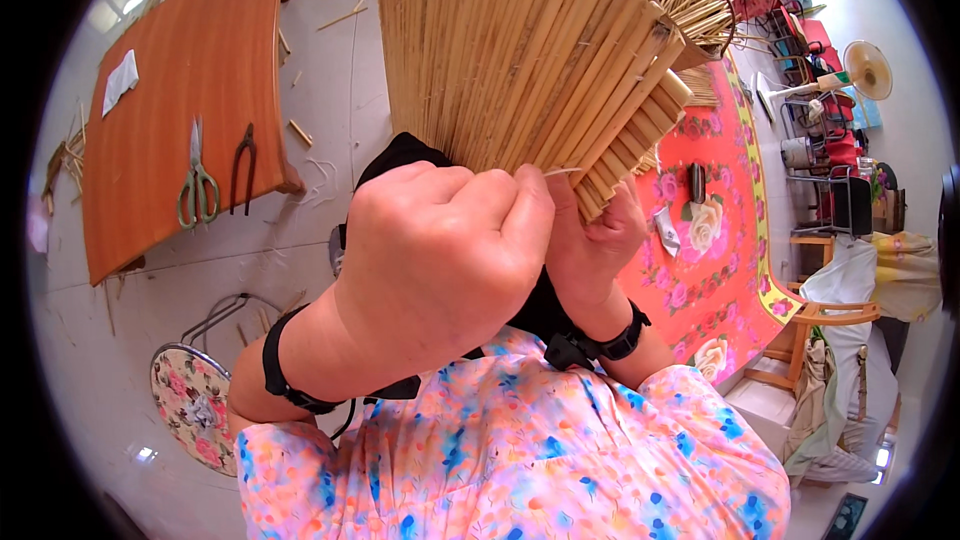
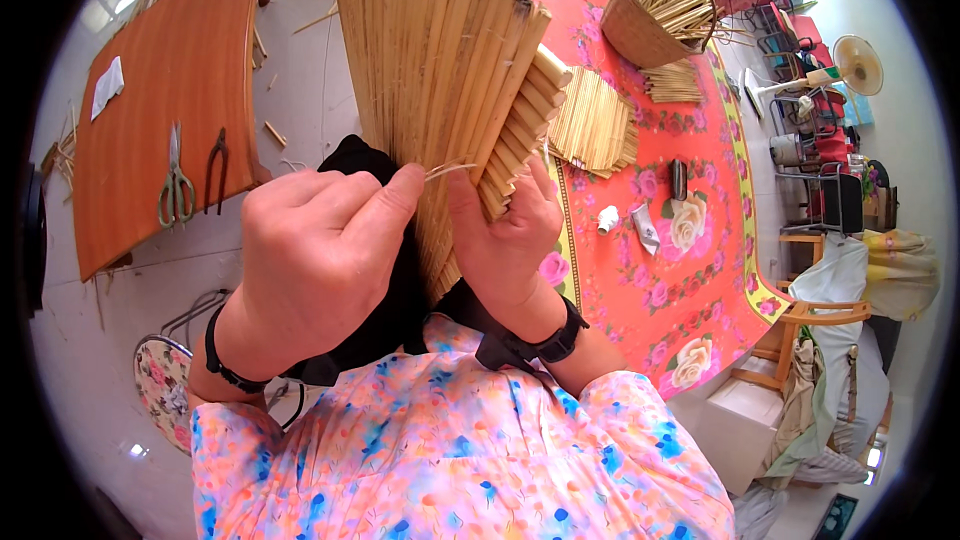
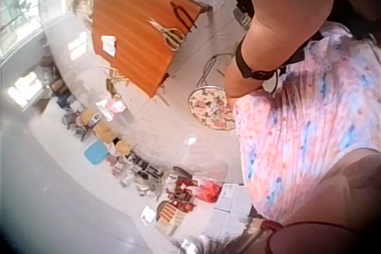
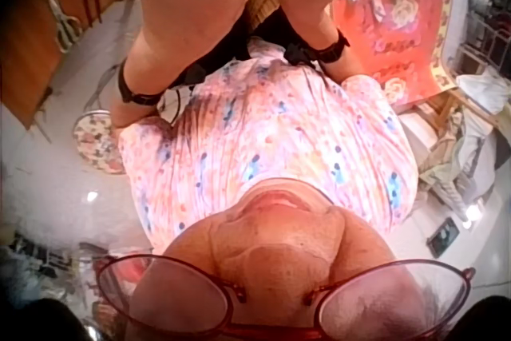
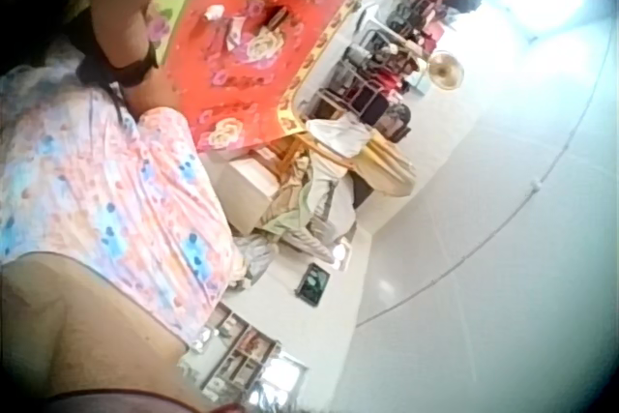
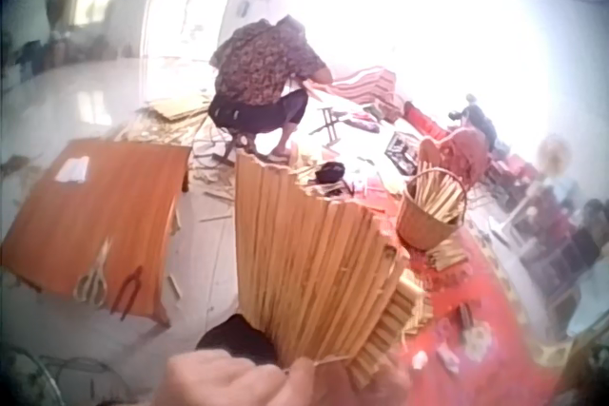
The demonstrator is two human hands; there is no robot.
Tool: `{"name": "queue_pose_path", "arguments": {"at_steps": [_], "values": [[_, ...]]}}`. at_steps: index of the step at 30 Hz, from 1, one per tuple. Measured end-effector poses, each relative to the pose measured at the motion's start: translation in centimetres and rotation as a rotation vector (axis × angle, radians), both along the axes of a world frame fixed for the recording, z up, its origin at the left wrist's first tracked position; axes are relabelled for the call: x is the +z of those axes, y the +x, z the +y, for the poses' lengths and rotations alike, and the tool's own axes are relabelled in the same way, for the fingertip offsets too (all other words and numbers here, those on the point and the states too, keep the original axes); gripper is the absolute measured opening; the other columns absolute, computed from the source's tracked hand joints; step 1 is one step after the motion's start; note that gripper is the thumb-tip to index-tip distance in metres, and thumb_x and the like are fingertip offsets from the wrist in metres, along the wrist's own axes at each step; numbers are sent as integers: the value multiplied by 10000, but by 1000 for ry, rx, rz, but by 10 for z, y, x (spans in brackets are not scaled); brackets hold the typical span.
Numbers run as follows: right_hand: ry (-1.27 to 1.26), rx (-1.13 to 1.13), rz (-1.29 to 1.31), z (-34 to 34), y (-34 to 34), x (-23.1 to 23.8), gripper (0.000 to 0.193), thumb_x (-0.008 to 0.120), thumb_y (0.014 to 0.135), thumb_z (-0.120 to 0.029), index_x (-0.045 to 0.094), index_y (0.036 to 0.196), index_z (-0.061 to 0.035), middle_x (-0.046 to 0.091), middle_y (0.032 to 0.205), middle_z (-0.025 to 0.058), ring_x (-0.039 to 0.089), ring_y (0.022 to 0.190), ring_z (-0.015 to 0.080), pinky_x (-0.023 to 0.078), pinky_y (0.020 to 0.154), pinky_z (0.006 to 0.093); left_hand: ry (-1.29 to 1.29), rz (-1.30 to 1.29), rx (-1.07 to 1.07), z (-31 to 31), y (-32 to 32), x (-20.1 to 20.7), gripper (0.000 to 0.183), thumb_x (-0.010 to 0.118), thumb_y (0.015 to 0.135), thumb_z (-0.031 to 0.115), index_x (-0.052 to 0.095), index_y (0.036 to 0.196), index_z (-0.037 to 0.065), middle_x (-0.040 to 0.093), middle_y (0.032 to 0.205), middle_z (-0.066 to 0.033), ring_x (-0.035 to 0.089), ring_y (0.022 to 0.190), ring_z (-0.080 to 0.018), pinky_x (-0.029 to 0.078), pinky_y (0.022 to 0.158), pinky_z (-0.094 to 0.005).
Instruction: The person is seated on the floor, weaving a fan-shaped bamboo object. They use a needle and thread to bind the bamboo strips together, occasionally using pliers to adjust the structure.
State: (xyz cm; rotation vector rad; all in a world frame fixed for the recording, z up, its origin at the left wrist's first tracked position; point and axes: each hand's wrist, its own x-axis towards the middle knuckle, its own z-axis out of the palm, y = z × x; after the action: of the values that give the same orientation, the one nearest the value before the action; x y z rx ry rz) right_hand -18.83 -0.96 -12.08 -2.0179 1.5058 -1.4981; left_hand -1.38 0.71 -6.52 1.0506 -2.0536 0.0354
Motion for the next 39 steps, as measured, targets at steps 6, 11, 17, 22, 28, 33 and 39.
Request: {"name": "queue_pose_path", "arguments": {"at_steps": [6, 11, 17, 22, 28, 33, 39], "values": [[-86, 49, -33, -3, 6, -3, 173, 746, 742, -42, 658, 879, 15, 602, 774, 143, 596, 644, 288, 465, 553, 341, 123, 89, -63, -10, 11, -2, 199, 647, 703, -53, 680, 889, 9, 567, 614, -70, 574, 524, -227, 440, 474, -315], [-112, 116, -20, -1, 19, 6, 234, 747, 731, -37, 655, 935, 27, 613, 827, 147, 602, 657, 288, 484, 576, 345, 282, 234, -94, -10, 25, -5, 149, 651, 778, -47, 692, 913, 1, 645, 705, -107, 620, 578, -194, 456, 514, -279], [-96, 262, -142, -1, 26, 2, 352, 730, 713, 7, 645, 1053, 42, 629, 942, 143, 633, 764, 254, 507, 664, 305, 499, 119, -13, -1, 39, 13, 168, 642, 808, -26, 692, 961, 21, 664, 756, -121, 628, 603, -233, 476, 539, -288], [-29, 374, -335, 0, 33, -11, 547, 730, 671, 2, 611, 1204, 17, 588, 1020, 148, 617, 835, 252, 518, 731, 315, 595, 104, 57, 5, 46, 17, 152, 640, 822, -32, 691, 961, 0, 678, 773, -115, 633, 614, -176, 472, 560, -258], [19, 409, -453, -3, 34, -21, 647, 699, 609, -1, 611, 1249, -50, 537, 1043, 114, 583, 837, 231, 517, 724, 320, 651, 168, 127, 9, 41, 15, 115, 669, 818, -48, 684, 928, -15, 690, 771, -107, 647, 651, -148, 486, 588, -248], [58, 482, -509, -8, 27, -24, 653, 724, 606, -20, 619, 1249, -69, 517, 1041, 96, 571, 801, 206, 510, 702, 299, 549, 25, 165, 8, 41, 14, 95, 707, 791, -35, 677, 879, -12, 675, 740, -110, 650, 632, -175, 481, 573, -256], [37, 528, -614, -14, 23, -27, 628, 732, 612, -15, 632, 1230, -60, 514, 1037, 86, 567, 774, 193, 505, 683, 285, 454, 52, 213, 11, 31, 8, 96, 730, 762, -33, 668, 832, -7, 643, 683, -98, 628, 583, -209, 464, 544, -273]]}}
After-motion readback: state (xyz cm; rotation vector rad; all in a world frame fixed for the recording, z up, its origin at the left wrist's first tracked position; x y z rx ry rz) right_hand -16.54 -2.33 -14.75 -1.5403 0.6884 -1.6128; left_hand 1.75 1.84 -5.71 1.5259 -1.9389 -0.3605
